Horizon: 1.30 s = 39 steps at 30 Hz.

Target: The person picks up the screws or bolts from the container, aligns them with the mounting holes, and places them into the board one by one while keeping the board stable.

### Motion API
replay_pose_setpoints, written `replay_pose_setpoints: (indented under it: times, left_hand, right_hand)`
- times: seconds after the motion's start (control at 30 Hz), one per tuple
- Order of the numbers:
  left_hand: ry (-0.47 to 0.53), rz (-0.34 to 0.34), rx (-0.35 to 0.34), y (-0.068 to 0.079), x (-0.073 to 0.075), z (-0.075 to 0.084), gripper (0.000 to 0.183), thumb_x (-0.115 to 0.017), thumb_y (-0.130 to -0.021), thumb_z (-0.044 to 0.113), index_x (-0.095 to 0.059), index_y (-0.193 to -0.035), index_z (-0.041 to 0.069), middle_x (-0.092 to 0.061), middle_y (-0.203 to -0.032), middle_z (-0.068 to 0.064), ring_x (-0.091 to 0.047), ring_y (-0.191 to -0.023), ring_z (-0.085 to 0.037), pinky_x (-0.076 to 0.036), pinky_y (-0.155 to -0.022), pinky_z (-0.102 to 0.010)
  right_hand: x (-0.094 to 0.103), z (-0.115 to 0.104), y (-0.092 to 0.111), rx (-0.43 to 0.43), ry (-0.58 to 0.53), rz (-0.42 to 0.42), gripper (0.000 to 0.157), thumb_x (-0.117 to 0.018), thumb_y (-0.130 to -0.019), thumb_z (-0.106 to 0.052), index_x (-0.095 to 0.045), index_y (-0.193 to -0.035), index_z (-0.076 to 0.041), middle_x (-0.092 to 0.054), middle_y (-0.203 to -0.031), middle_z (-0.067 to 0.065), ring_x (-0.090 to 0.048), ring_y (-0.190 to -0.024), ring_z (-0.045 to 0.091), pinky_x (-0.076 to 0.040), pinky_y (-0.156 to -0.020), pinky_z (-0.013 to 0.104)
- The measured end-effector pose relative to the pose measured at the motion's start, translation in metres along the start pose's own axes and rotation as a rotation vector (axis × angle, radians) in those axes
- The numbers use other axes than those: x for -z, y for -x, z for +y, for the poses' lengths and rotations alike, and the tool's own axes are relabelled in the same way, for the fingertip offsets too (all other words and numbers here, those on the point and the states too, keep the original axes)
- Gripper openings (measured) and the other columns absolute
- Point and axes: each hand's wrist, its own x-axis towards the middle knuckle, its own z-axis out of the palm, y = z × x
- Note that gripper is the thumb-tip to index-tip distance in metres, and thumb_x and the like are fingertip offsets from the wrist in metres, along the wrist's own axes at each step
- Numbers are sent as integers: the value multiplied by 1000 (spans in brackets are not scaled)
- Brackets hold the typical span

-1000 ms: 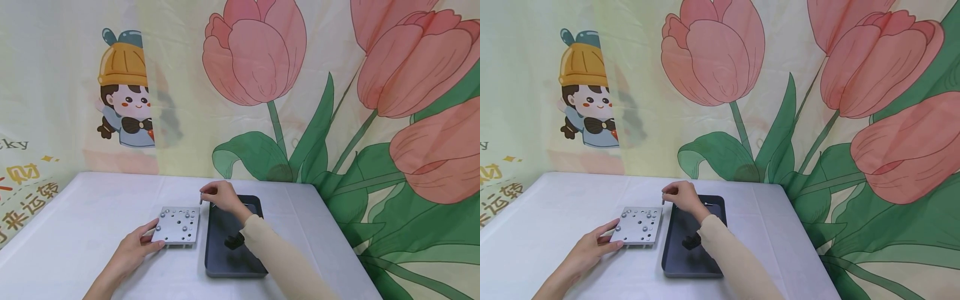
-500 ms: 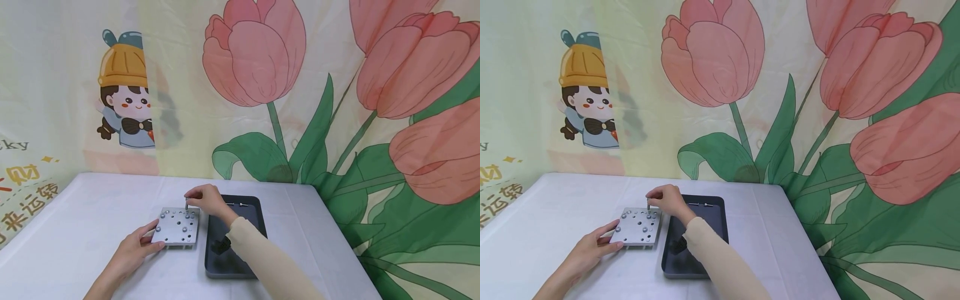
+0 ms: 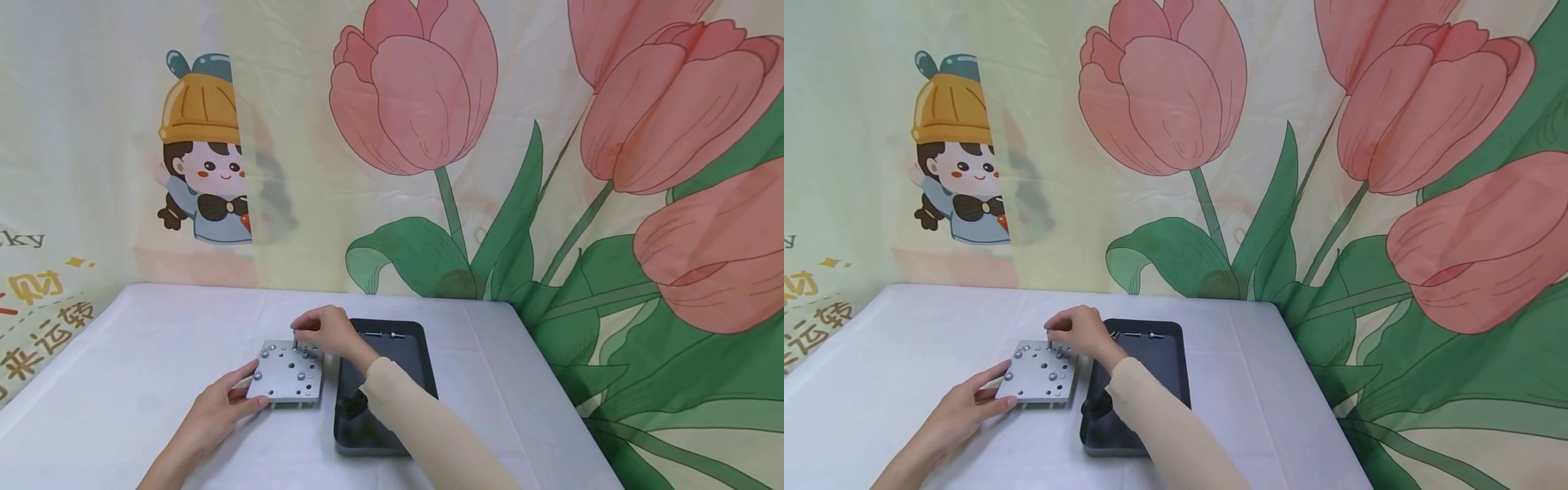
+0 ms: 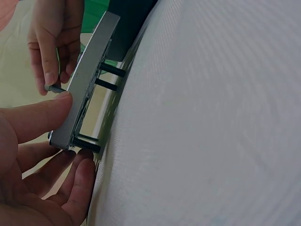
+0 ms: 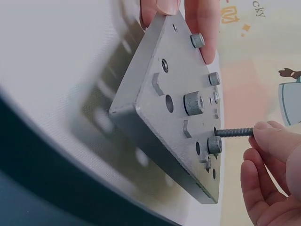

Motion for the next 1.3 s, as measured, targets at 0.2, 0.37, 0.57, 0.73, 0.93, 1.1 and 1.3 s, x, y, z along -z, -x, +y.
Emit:
replay_pose_setpoints:
  times: [0.2, 0.37, 0.57, 0.73, 0.93, 1.1, 1.3]
  left_hand:
    - [1, -6, 20, 0, -1, 0, 94, -83, -93, 39, -33, -168, 13, -45, -160, -31, -56, -138, -46, -47, -111, -62]
    - [7, -7, 11, 1, 0, 1, 94, -83, -93, 38, -33, -168, 12, -44, -160, -32, -57, -137, -45, -48, -110, -61]
    - [8, -4, 2, 2, 0, 2, 92, -83, -94, 37, -34, -167, 11, -45, -159, -33, -56, -138, -47, -48, -110, -61]
    - [14, 7, -13, 4, -1, 2, 92, -84, -93, 35, -34, -167, 11, -46, -157, -34, -58, -137, -46, -49, -109, -60]
    - [32, 9, -26, 5, 0, 1, 90, -84, -93, 32, -36, -166, 10, -46, -157, -34, -60, -135, -44, -52, -108, -55]
    - [37, 8, -28, 4, 0, 0, 91, -85, -93, 32, -36, -166, 10, -46, -157, -34, -60, -135, -44, -54, -106, -53]
    - [38, 10, -33, 4, 0, -1, 90, -85, -92, 32, -37, -166, 10, -46, -158, -34, -60, -135, -43, -54, -106, -53]
  right_hand:
    - [0, -2, 1, 6, 12, -9, 19, -80, -98, -15, -83, -117, -15, -79, -101, -12, -65, -86, -4, -54, -81, 15]
    - [-2, -2, 1, 13, 25, -24, 21, -80, -97, -15, -82, -118, -14, -79, -101, -12, -65, -86, -4, -53, -81, 15]
    - [-5, 0, 0, -5, 37, -31, 20, -80, -97, -15, -83, -117, -15, -79, -102, -12, -64, -86, -3, -54, -81, 14]
    - [-8, 3, 0, -21, 32, -34, 19, -80, -97, -14, -83, -116, -13, -78, -101, -12, -64, -85, -3, -54, -79, 15]
    - [-12, 6, 0, -31, 15, -52, 17, -81, -96, -14, -84, -114, -15, -79, -99, -12, -65, -83, -3, -54, -77, 15]
    - [-13, 5, 2, -26, 21, -60, 17, -80, -97, -12, -83, -114, -14, -79, -101, -10, -64, -83, -3, -53, -77, 15]
    - [-12, 3, 3, -35, 22, -69, 18, -79, -97, -12, -83, -114, -14, -80, -103, -7, -63, -83, -1, -53, -78, 15]
